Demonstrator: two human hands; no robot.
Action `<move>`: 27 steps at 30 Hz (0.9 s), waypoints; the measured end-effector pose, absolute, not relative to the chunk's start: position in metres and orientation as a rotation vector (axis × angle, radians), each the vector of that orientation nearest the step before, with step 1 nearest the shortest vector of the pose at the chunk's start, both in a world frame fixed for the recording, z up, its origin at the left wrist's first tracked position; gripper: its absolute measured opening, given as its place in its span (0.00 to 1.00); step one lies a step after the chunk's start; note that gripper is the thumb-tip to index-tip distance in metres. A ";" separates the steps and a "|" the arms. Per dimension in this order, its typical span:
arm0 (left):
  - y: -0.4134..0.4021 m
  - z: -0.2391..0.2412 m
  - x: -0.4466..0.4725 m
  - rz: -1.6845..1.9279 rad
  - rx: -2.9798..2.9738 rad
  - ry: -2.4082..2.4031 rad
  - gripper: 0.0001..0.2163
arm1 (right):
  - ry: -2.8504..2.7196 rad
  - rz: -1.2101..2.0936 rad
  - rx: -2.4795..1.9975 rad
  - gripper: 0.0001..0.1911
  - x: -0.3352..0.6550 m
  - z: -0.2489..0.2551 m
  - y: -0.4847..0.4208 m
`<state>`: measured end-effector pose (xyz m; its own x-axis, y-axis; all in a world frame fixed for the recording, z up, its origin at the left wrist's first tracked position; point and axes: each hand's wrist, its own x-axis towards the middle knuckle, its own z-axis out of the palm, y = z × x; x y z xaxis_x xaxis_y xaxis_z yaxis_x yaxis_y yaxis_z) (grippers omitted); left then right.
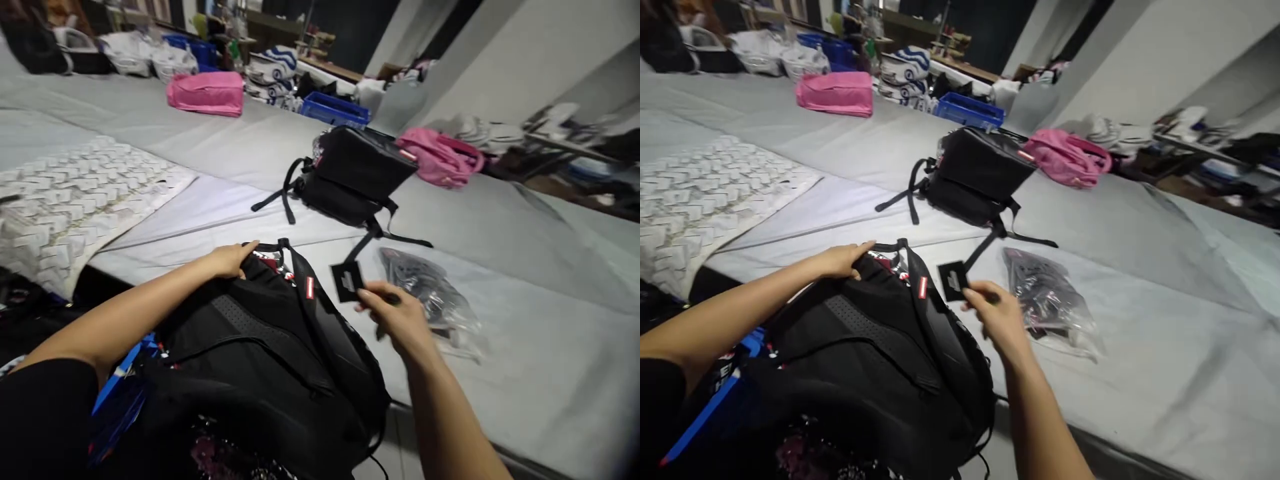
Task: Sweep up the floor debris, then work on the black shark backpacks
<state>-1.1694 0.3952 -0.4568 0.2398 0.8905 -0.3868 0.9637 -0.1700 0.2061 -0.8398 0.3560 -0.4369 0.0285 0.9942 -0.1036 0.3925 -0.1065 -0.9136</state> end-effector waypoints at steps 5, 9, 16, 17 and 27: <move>0.384 -0.460 -1.180 0.036 2.037 1.693 0.42 | -1.580 1.241 -1.442 0.16 -0.886 -0.430 0.374; 0.365 -0.462 -1.184 0.404 1.914 1.613 0.43 | -1.908 0.794 -1.191 0.08 -0.926 -0.438 0.382; 0.330 -0.444 -1.166 1.148 1.495 1.291 0.17 | -2.216 0.352 -0.732 0.12 -0.941 -0.445 0.364; 0.328 -0.443 -1.164 1.030 1.384 1.162 0.19 | -2.227 0.373 -0.708 0.11 -0.943 -0.444 0.362; 0.324 -0.459 -1.169 1.239 1.345 1.206 0.10 | -2.071 0.767 -1.100 0.08 -0.958 -0.436 0.356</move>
<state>-1.1687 0.3243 -0.4586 0.0153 0.9948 0.1007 0.0738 -0.1015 0.9921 -0.9583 0.3558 -0.4359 -0.4267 0.8608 0.2772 0.4727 0.4736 -0.7431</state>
